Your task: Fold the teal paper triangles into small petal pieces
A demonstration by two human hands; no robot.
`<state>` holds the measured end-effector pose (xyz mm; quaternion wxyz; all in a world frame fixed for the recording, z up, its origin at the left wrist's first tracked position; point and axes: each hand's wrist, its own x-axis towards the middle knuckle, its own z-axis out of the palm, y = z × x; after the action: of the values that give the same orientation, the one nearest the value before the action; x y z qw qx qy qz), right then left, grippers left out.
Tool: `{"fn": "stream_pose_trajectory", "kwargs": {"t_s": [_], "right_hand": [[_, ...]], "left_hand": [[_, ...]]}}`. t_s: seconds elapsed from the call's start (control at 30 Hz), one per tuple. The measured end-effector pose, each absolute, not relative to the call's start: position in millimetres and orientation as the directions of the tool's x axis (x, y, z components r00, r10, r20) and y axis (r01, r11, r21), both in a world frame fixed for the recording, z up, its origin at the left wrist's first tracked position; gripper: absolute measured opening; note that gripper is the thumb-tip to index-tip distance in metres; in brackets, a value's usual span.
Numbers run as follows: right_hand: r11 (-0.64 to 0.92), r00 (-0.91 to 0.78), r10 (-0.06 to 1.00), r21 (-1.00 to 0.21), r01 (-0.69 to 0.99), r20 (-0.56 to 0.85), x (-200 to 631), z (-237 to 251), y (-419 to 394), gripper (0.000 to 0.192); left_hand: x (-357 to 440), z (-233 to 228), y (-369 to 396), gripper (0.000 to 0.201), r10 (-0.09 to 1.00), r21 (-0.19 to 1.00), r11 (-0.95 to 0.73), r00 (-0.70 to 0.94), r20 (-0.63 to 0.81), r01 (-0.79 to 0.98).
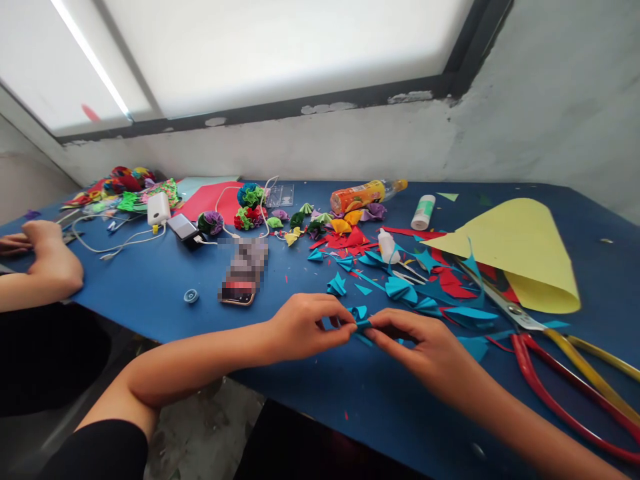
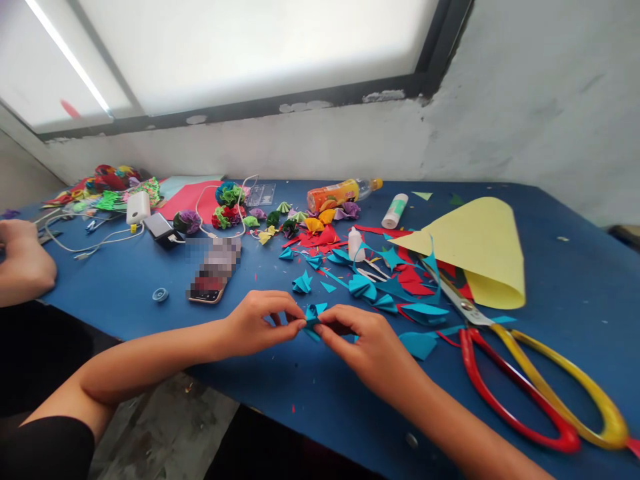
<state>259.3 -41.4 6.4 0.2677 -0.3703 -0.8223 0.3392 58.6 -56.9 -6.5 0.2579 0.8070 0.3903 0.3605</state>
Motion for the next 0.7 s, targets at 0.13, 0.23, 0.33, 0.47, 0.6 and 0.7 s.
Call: {"fn": "stream_pose_trajectory", "kwargs": {"t_s": [0.13, 0.23, 0.33, 0.47, 0.6, 0.7], "right_hand": [[0.707, -0.638, 0.673, -0.578, 0.406, 0.375, 261, -1, -43, 0.024], [0.77, -0.644, 0.625, -0.485, 0.416, 0.44, 260, -2, -48, 0.022], [0.725, -0.625, 0.672, -0.529, 0.442, 0.398, 258, 6, -53, 0.02], [0.689, -0.623, 0.694, -0.583, 0.431, 0.36, 259, 12, -52, 0.019], [0.803, -0.646, 0.593, -0.417, 0.427, 0.48, 266, 3, -43, 0.02], [0.866, -0.675, 0.493, -0.242, 0.437, 0.548, 270, -5, -38, 0.022]], "left_hand": [[57, -9, -57, 0.024, 0.74, 0.515, -0.672, 0.503, 0.446, 0.532], [57, -11, -56, 0.025, 0.663, 0.443, -0.748, 0.534, 0.525, 0.494], [57, -11, -56, 0.025, 0.621, 0.444, -0.783, 0.496, 0.607, 0.436], [56, -10, -55, 0.024, 0.631, 0.483, -0.775, 0.468, 0.618, 0.408], [53, -7, -53, 0.027, 0.649, 0.522, -0.752, 0.589, 0.481, 0.402], [51, -6, -52, 0.028, 0.625, 0.505, -0.766, 0.647, 0.437, 0.398]]}}
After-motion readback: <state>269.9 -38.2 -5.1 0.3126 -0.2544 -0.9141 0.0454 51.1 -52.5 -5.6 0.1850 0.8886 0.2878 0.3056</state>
